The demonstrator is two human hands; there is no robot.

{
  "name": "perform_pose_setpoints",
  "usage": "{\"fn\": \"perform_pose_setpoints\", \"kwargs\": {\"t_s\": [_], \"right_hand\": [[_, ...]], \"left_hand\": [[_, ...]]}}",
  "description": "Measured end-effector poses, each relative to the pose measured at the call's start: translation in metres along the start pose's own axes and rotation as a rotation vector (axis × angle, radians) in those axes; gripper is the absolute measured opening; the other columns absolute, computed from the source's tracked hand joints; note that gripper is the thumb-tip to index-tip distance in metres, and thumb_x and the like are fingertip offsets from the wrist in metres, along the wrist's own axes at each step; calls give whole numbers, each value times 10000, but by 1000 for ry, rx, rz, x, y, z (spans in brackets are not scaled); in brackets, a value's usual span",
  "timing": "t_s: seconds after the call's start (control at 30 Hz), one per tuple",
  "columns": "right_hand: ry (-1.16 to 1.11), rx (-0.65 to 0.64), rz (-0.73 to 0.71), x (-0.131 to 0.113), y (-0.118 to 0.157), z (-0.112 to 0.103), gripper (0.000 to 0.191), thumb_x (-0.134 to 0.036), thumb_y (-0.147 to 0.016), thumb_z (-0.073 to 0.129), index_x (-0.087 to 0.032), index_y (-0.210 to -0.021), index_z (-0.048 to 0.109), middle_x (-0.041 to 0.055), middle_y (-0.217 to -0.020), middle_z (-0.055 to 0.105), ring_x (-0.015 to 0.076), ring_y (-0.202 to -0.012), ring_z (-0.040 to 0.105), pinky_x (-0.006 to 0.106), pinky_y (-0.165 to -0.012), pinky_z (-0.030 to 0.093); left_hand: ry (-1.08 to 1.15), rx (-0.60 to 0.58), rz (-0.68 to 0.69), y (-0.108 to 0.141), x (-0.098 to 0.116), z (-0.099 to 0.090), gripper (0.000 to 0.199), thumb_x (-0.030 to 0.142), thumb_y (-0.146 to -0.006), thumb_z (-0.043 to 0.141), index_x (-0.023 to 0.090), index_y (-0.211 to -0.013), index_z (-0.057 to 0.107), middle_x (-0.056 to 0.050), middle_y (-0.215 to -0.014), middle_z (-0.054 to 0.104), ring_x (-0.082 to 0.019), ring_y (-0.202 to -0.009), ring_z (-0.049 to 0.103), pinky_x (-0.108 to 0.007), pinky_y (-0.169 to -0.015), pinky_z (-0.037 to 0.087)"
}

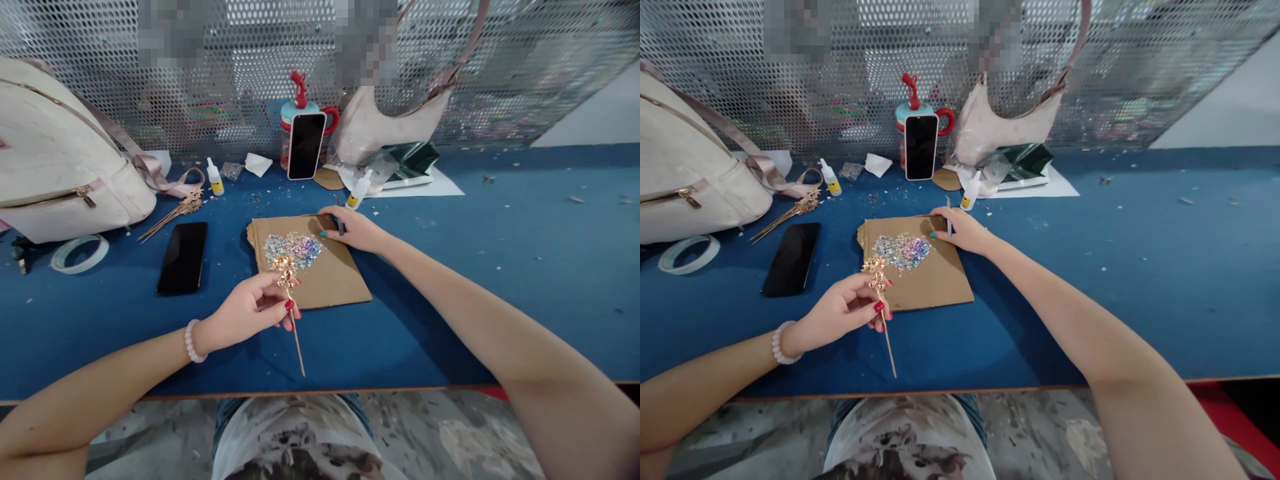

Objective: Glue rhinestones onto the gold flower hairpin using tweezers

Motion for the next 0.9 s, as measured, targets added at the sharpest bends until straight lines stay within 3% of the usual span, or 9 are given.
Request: {"fn": "perform_pose_setpoints", "kwargs": {"t_s": [0.17, 0.5, 0.57, 0.67, 0.77, 0.9], "right_hand": [[-35, -17, -40, 1, 1, -2, 426, -359, -775, 583, -201, -1159, 487, 100, -1146, 569, 270, -1024, 534, 442, -892, 425], [9, -175, -110, -17, 6, -16, 467, -406, -732, 632, -202, -1132, 505, 97, -1083, 580, 267, -981, 519, 431, -856, 436], [32, -152, -137, -20, 6, -18, 451, -417, -732, 632, -208, -1114, 518, 93, -1059, 589, 273, -968, 515, 440, -850, 436], [29, -17, -175, -27, 6, -22, 289, -399, -782, 577, -217, -1006, 567, 80, -996, 616, 264, -949, 530, 442, -855, 432], [-105, 74, -175, -36, 10, -24, 218, -382, -864, 467, -206, -882, 595, 59, -852, 642, 197, -804, 579, 365, -756, 464], [-587, -9, -168, -53, 17, -18, 404, -458, -924, 326, -149, -1040, 560, 30, -706, 620, 108, -590, 570, 259, -574, 466]], "left_hand": [[10, -20, -7, 0, 3, -9, 159, 150, -807, 547, 142, -938, 457, -17, -761, 640, -99, -595, 620, -228, -575, 506], [-30, -66, -68, -6, 2, -20, 78, 90, -813, 475, 144, -865, 455, -9, -798, 619, -84, -612, 630, -202, -592, 514], [-47, -42, -83, -8, 0, -23, 75, 90, -806, 470, 141, -859, 455, -6, -781, 618, -83, -596, 628, -204, -583, 519], [-59, -5, -105, -9, -3, -24, 76, 108, -800, 480, 143, -859, 448, -10, -772, 621, -90, -581, 628, -211, -570, 525], [-55, -17, -124, -8, -6, -22, 108, 121, -798, 488, 143, -900, 459, -15, -783, 628, -96, -585, 633, -214, -575, 527], [-33, -50, -145, -6, -8, -20, 119, 127, -808, 479, 137, -926, 475, -26, -794, 634, -100, -600, 638, -208, -571, 521]]}}
Point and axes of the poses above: each hand's wrist, its own y-axis away from the middle knuckle, its own z-axis out of the palm, x = y × z, the point moved 3 cm from there along -y, towards the middle knuckle
